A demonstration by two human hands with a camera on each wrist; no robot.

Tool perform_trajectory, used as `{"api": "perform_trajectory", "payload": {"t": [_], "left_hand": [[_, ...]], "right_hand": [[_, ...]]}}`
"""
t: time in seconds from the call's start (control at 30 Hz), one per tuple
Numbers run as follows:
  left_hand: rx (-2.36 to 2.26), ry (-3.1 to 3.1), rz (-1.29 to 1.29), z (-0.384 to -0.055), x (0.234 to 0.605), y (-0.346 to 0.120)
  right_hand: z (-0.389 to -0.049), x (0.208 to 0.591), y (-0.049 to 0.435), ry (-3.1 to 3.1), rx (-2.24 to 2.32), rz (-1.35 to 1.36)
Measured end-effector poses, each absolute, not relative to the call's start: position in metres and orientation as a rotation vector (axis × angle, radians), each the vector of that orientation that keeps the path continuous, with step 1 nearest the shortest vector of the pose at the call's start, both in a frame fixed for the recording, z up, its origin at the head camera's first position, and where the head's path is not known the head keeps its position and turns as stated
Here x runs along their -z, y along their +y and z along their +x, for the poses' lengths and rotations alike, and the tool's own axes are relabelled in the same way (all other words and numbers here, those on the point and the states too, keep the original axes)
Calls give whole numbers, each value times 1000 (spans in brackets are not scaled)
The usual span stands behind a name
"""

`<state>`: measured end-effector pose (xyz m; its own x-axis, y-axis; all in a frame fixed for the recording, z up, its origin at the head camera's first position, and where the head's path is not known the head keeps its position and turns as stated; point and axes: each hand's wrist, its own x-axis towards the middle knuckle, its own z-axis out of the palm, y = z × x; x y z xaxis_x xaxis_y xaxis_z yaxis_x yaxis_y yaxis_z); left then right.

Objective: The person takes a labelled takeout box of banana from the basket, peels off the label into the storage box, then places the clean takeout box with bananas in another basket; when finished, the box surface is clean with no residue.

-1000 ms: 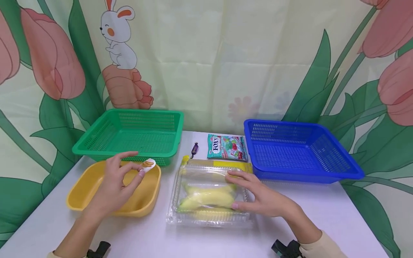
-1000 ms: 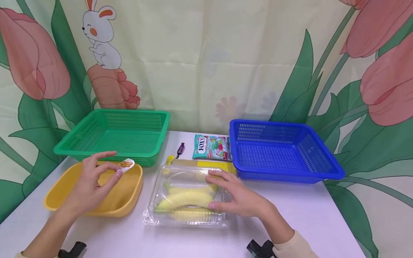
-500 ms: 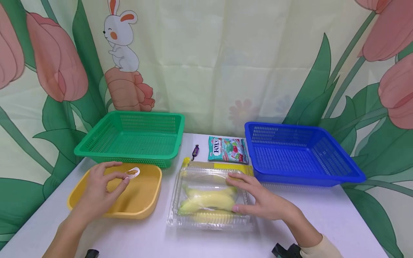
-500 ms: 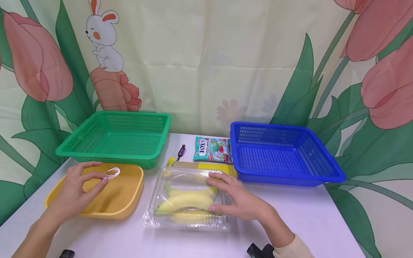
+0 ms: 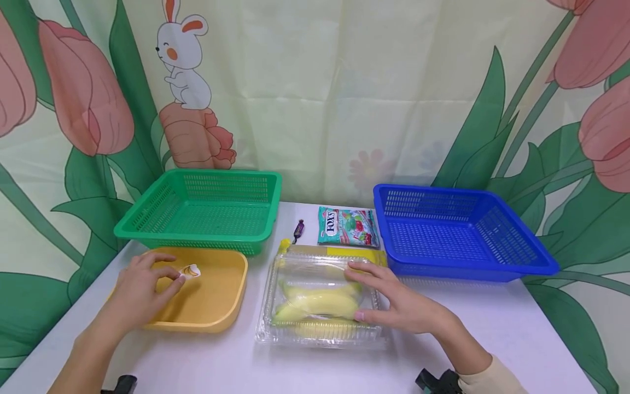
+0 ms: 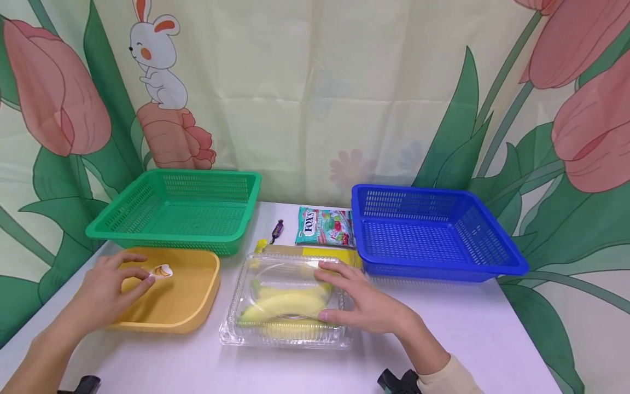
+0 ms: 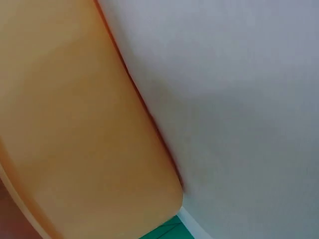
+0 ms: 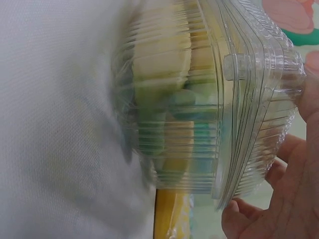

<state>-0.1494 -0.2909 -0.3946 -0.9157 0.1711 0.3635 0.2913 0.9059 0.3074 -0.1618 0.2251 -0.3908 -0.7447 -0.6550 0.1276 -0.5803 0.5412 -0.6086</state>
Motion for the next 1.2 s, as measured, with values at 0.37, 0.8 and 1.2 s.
{"api": "perform_trajectory", "payload": {"t": [0.37,0.8,1.2], "left_hand": [[348,-2888,-338,-158,400,-305],[345,-2956,-338,-166,409,-315],[368,-3013,-395,-165,411,-315]], "right_hand": [[-162,392,223,2643,986,-1083],[-163,392,227,2641,995,-1063],[-163,392,226,2633,1008,-1083]]}}
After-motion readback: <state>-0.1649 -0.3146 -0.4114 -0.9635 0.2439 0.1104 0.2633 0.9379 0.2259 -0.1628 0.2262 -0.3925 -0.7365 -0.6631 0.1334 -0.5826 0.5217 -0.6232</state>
